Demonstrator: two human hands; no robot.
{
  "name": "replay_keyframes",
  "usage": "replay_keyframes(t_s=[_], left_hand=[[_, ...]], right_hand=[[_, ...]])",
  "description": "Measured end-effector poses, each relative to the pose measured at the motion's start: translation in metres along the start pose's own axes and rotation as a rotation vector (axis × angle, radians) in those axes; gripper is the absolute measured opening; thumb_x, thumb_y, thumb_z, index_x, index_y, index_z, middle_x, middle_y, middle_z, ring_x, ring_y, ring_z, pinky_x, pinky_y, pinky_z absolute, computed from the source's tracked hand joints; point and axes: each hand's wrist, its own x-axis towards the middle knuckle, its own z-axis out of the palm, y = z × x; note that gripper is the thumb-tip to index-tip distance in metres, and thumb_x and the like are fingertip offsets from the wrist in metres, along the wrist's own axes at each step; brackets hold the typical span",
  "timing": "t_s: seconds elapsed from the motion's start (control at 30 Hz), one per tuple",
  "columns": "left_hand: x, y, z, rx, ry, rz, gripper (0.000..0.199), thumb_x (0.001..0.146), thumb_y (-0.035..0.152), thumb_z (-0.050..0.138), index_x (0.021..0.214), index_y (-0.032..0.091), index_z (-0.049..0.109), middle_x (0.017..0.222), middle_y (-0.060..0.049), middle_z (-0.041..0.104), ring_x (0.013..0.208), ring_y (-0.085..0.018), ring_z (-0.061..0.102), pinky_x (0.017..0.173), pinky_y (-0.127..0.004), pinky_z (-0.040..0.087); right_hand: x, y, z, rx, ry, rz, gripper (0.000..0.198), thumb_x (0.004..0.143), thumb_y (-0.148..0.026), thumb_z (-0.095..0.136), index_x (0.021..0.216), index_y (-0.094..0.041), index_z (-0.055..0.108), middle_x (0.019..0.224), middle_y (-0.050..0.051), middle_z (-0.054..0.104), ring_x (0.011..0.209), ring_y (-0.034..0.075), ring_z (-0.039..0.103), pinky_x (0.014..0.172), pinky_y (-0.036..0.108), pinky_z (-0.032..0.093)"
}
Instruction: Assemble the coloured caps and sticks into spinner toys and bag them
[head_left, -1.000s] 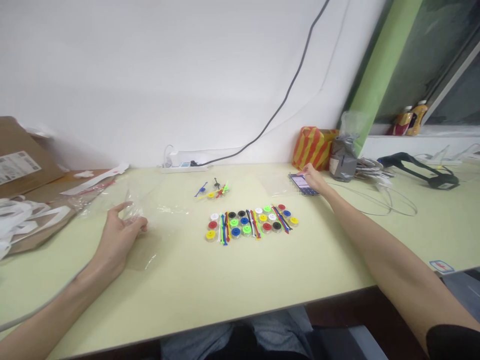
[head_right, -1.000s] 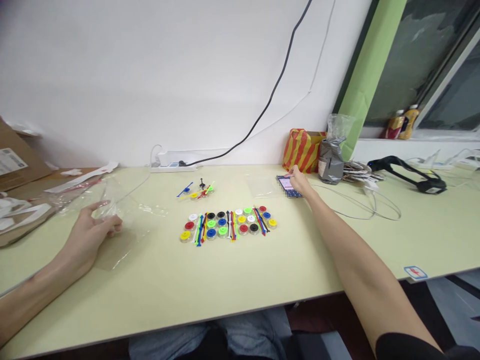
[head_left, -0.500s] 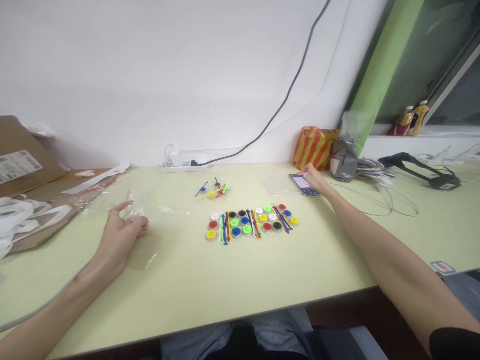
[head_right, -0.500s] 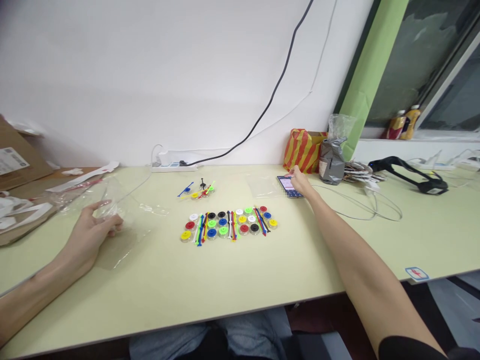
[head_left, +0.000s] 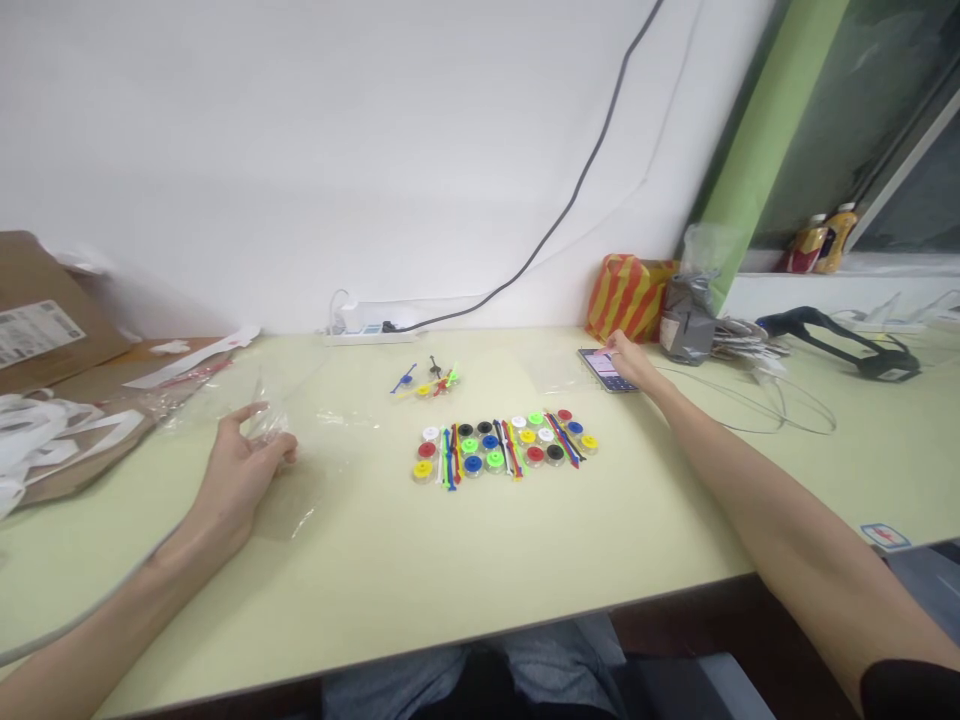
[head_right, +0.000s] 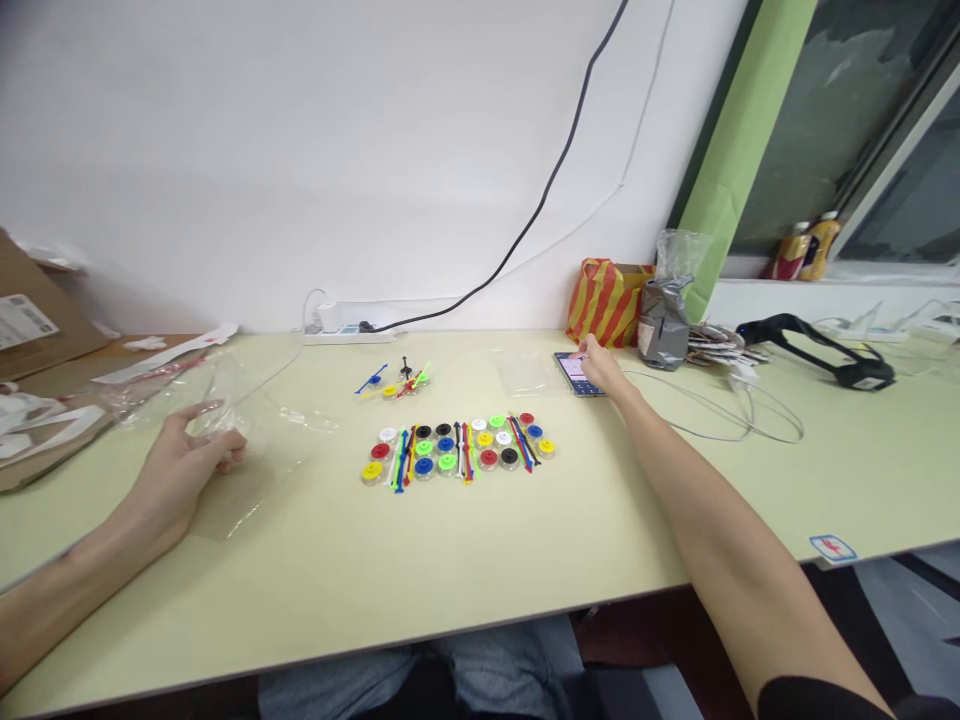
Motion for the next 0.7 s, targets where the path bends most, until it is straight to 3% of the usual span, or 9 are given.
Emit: replay_keyframes(t_s=[0.17,0.5,0.7], left_hand=[[0.0002,0.0005,-0.0001,0.013,0.006,-0.019,0.088,0.063,0.026,0.070,0.145,0.019,0.040,0.069,0.002,0.059,0.064,-0.015,0.055,0.061,-0.023,0.043],[-0.0019,0.0010,0.0004,-0.025,-0.009,-0.016,0.090,0.062,0.025,0.070,0.146,0.018,0.038,0.070,0.003,0.059,0.066,-0.015,0.056,0.060,-0.023,0.043],[-0.0018,0.0040,-0.0007,-0.010,0.031,0.000,0.086,0.063,0.025,0.071,0.145,0.019,0.042,0.068,0.003,0.060,0.063,-0.014,0.051,0.061,-0.023,0.040]], right_hand=[[0.0008,-0.0009,-0.0042,-0.070,-0.015,-0.003,0.042,0.063,-0.010,0.045,0.102,-0.024,0.050,0.106,0.008,0.077,0.084,0.028,0.061,0.071,0.034,0.042],[0.0021,-0.0014,-0.0013,0.003,-0.014,0.037,0.035,0.071,-0.012,0.046,0.103,-0.024,0.049,0.109,0.010,0.075,0.081,0.027,0.062,0.074,0.036,0.046],[0.0042,0.0016,-0.0056,0.048,0.072,0.056,0.035,0.074,-0.011,0.043,0.106,-0.023,0.046,0.113,0.010,0.074,0.104,0.031,0.063,0.087,0.041,0.046]])
